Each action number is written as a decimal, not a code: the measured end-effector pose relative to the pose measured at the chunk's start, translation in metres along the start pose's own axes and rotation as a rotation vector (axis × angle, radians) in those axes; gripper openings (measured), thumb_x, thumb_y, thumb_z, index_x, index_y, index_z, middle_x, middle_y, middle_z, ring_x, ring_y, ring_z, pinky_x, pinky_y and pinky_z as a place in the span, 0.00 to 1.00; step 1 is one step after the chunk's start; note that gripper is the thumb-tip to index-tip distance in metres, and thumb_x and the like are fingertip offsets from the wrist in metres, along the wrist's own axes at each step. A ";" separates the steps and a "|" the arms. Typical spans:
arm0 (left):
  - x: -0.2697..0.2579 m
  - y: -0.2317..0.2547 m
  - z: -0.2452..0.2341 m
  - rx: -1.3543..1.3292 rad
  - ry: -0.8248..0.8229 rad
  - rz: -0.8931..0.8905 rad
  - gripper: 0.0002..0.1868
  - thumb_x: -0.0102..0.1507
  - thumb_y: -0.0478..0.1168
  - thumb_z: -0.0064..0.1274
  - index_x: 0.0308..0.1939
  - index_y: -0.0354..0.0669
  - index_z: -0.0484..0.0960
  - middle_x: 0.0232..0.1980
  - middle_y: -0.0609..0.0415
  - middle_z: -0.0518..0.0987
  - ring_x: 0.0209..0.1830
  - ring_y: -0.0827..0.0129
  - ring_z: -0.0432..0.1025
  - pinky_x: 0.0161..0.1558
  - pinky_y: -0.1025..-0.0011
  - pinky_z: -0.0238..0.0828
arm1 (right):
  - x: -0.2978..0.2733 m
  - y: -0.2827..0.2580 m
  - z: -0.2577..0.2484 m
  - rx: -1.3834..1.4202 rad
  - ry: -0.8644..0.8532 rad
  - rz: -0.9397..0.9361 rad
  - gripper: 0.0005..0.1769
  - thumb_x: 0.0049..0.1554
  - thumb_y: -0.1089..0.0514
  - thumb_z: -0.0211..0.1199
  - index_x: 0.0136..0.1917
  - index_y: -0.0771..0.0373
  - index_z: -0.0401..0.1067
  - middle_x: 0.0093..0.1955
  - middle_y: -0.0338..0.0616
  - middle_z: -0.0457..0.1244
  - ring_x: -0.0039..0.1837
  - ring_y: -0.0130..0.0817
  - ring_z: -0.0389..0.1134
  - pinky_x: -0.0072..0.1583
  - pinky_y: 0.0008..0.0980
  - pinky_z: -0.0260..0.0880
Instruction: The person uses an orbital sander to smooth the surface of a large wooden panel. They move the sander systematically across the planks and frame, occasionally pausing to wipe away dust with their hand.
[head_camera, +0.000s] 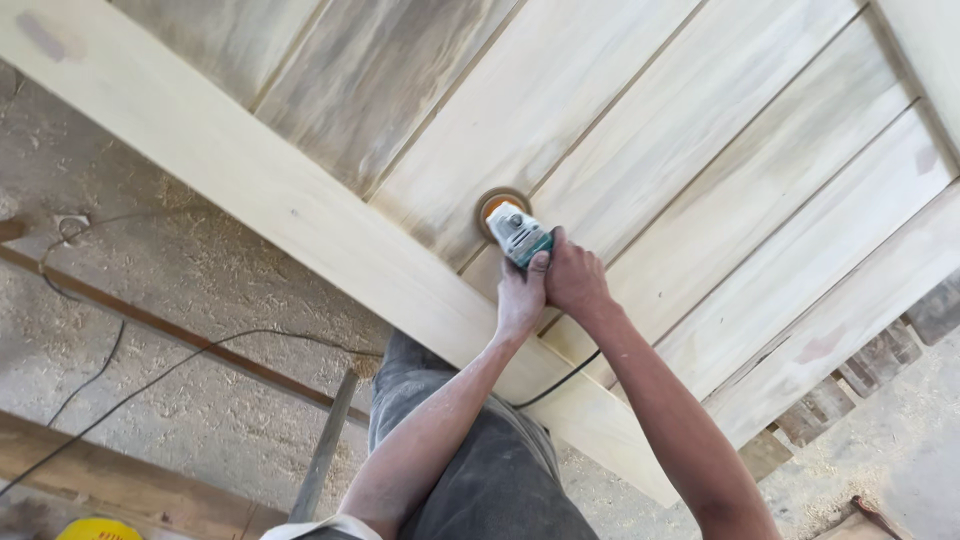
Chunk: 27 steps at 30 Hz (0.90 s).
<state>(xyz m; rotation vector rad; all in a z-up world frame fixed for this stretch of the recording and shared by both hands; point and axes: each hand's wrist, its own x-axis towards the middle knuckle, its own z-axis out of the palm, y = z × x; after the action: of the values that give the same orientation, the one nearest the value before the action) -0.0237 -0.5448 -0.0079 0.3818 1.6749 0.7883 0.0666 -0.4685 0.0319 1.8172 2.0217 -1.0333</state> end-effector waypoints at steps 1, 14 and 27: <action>0.011 0.012 0.012 -0.010 -0.025 0.014 0.47 0.61 0.70 0.50 0.68 0.33 0.66 0.55 0.33 0.82 0.58 0.44 0.77 0.56 0.55 0.72 | 0.011 0.008 -0.011 -0.001 0.024 0.024 0.15 0.58 0.54 0.56 0.54 0.64 0.61 0.43 0.67 0.69 0.48 0.69 0.70 0.52 0.63 0.69; 0.130 0.156 0.149 0.181 -0.316 -0.003 0.59 0.55 0.76 0.49 0.67 0.23 0.63 0.54 0.27 0.82 0.56 0.41 0.78 0.59 0.55 0.73 | 0.121 0.083 -0.148 0.180 0.214 0.294 0.28 0.54 0.50 0.68 0.62 0.65 0.66 0.53 0.65 0.68 0.57 0.61 0.72 0.56 0.53 0.72; 0.047 0.047 -0.009 -0.029 -0.019 -0.072 0.45 0.60 0.67 0.50 0.65 0.31 0.69 0.51 0.37 0.84 0.51 0.49 0.83 0.50 0.56 0.78 | 0.056 0.004 0.006 -0.018 0.100 -0.023 0.25 0.58 0.51 0.60 0.63 0.67 0.60 0.43 0.67 0.69 0.47 0.68 0.71 0.52 0.60 0.71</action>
<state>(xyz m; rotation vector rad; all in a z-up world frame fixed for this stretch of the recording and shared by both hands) -0.0515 -0.4842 -0.0095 0.3059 1.6487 0.7529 0.0571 -0.4291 -0.0076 1.8758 2.1063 -0.9453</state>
